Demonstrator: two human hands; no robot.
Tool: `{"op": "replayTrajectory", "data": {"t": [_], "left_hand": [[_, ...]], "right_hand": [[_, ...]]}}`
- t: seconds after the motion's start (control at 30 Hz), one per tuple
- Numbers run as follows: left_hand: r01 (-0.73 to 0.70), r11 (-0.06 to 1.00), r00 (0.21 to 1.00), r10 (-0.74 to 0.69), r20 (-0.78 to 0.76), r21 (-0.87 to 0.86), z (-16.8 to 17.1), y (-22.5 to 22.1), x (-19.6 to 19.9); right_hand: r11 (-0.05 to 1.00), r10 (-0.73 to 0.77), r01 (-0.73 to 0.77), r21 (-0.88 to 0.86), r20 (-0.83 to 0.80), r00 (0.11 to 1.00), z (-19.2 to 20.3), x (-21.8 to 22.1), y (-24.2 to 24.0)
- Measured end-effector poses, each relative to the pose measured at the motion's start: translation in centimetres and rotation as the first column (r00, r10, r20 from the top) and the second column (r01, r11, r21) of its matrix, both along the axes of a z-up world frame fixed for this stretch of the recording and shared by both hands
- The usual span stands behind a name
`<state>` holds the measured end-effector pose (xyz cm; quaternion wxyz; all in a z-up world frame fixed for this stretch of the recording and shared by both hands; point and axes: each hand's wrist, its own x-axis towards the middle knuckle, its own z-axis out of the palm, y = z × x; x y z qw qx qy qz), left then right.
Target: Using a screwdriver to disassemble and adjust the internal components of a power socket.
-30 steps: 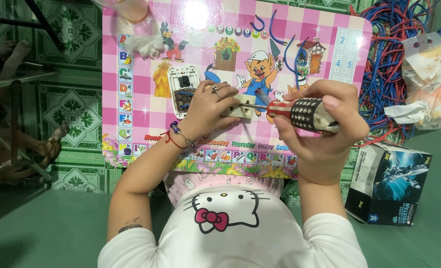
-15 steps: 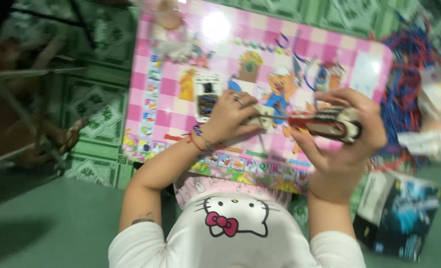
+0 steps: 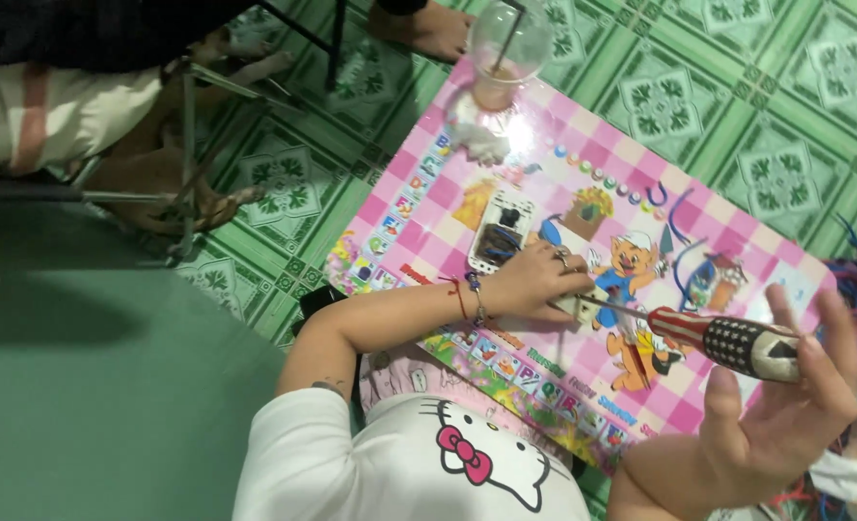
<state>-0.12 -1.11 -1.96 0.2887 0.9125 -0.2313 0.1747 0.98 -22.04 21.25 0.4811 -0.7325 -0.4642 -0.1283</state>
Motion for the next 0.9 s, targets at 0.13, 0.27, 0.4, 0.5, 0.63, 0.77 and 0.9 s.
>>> {"op": "replayTrajectory", "data": {"t": [0.13, 0.27, 0.4, 0.5, 0.63, 0.77, 0.9], "left_hand": [[-0.027, 1.0, 0.998, 0.027, 0.062, 0.013, -0.3, -0.1, 0.1], [-0.019, 1.0, 1.0, 0.019, 0.008, 0.021, -0.2, 0.1, 0.0], [-0.008, 1.0, 1.0, 0.008, -0.011, 0.028, -0.6, 0.0, 0.0], [-0.019, 1.0, 0.998, 0.017, 0.061, 0.023, -0.9, -0.1, 0.2], [-0.014, 0.999, 1.0, 0.013, 0.025, 0.034, -1.3, -0.2, 0.3], [-0.015, 0.999, 0.999, 0.014, 0.04, 0.042, -1.2, -0.1, 0.1], [-0.026, 0.998, 0.998, 0.023, 0.054, 0.048, -1.2, -0.1, 0.2]], "right_hand": [[0.995, 0.045, -0.027, 0.094, -0.191, 0.981, -3.1, 0.6, -1.9], [0.99, -0.138, 0.136, 0.024, 0.12, 0.983, -4.0, 2.1, -1.1], [0.998, 0.05, -0.049, 0.025, -0.043, 0.998, -1.2, 1.2, 0.7], [0.977, 0.199, -0.172, 0.125, -0.252, 0.947, -3.2, 1.4, -2.1], [0.997, 0.069, -0.068, -0.028, 0.036, 0.997, -3.0, 1.2, -2.0], [0.999, -0.044, 0.047, -0.015, 0.142, 0.989, -3.1, 2.0, -1.3], [0.996, 0.043, -0.036, 0.085, -0.088, 0.995, -3.2, 1.4, -2.4]]}}
